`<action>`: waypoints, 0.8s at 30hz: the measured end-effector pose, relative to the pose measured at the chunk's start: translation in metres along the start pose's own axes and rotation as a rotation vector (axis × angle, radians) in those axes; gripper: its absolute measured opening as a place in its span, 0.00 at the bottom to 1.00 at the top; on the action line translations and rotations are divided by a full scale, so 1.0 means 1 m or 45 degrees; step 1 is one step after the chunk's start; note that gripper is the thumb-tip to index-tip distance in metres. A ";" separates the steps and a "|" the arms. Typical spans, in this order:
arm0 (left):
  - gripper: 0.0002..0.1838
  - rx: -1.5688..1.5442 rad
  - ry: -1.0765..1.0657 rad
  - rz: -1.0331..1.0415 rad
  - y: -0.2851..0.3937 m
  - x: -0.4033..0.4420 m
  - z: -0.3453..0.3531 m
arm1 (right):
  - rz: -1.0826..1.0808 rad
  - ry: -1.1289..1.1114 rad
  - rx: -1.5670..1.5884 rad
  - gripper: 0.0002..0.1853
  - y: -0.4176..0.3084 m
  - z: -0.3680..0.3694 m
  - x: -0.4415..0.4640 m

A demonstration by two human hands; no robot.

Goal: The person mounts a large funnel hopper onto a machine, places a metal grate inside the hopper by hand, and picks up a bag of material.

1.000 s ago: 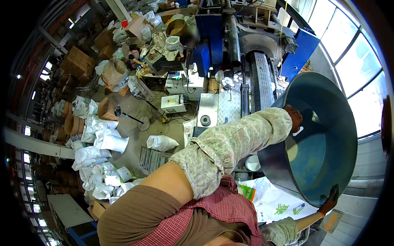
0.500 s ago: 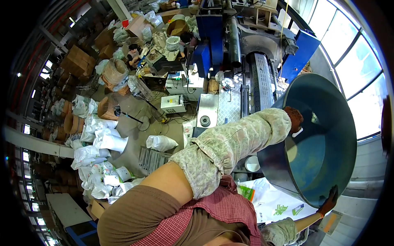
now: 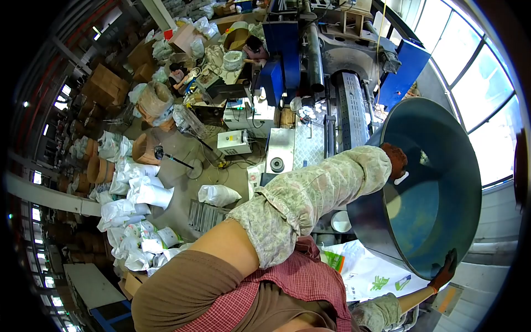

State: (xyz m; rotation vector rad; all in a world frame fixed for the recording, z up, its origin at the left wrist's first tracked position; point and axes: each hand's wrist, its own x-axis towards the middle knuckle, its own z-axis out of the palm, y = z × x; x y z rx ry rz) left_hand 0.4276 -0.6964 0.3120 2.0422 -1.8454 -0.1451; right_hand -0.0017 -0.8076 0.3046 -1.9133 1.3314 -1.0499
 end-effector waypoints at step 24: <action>0.12 0.069 0.121 0.046 -0.009 0.009 0.028 | 0.011 -0.005 0.012 0.18 -0.008 0.002 -0.002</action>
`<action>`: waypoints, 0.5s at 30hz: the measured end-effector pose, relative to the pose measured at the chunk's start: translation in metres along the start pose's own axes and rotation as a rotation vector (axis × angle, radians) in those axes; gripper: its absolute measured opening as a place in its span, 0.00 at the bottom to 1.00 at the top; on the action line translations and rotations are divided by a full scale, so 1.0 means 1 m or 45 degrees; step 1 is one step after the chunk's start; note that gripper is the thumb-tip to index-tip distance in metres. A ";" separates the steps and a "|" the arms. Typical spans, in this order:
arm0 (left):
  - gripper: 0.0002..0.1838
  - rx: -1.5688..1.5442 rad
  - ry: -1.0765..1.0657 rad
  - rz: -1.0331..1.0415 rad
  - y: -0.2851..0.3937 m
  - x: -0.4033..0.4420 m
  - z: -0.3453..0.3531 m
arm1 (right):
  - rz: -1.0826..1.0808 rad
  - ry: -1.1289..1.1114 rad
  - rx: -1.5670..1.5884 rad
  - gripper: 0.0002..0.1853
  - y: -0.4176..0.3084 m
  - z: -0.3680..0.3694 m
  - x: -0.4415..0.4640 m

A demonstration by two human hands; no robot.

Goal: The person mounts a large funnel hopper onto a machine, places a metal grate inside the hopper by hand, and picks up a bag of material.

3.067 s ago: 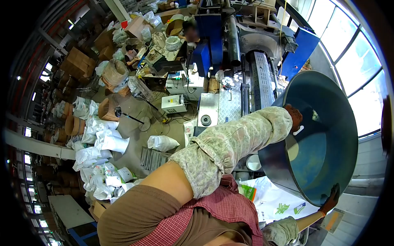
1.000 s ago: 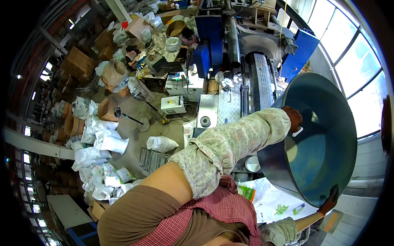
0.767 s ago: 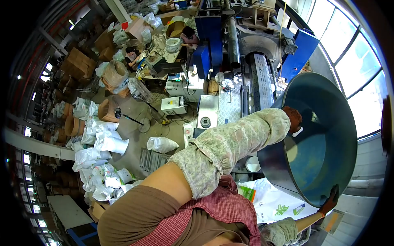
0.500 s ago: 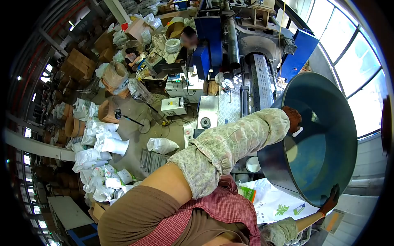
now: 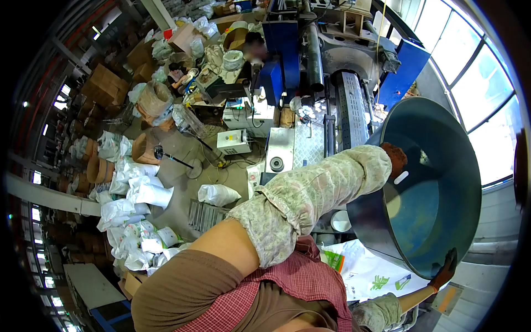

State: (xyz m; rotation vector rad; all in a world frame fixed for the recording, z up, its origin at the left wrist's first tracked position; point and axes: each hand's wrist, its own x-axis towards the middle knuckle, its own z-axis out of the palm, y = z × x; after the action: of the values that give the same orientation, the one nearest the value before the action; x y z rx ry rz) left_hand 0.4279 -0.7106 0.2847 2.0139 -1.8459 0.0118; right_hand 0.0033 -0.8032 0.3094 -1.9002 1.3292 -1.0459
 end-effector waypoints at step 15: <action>0.12 -0.100 -0.102 -0.018 0.002 0.000 -0.016 | -0.028 -0.006 -0.013 0.17 0.002 0.000 0.000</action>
State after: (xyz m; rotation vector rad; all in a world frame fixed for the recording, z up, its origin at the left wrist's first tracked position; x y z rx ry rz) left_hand 0.4301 -0.7059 0.3001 1.9999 -1.8508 -0.1454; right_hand 0.0026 -0.8038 0.3079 -1.9274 1.3159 -1.0470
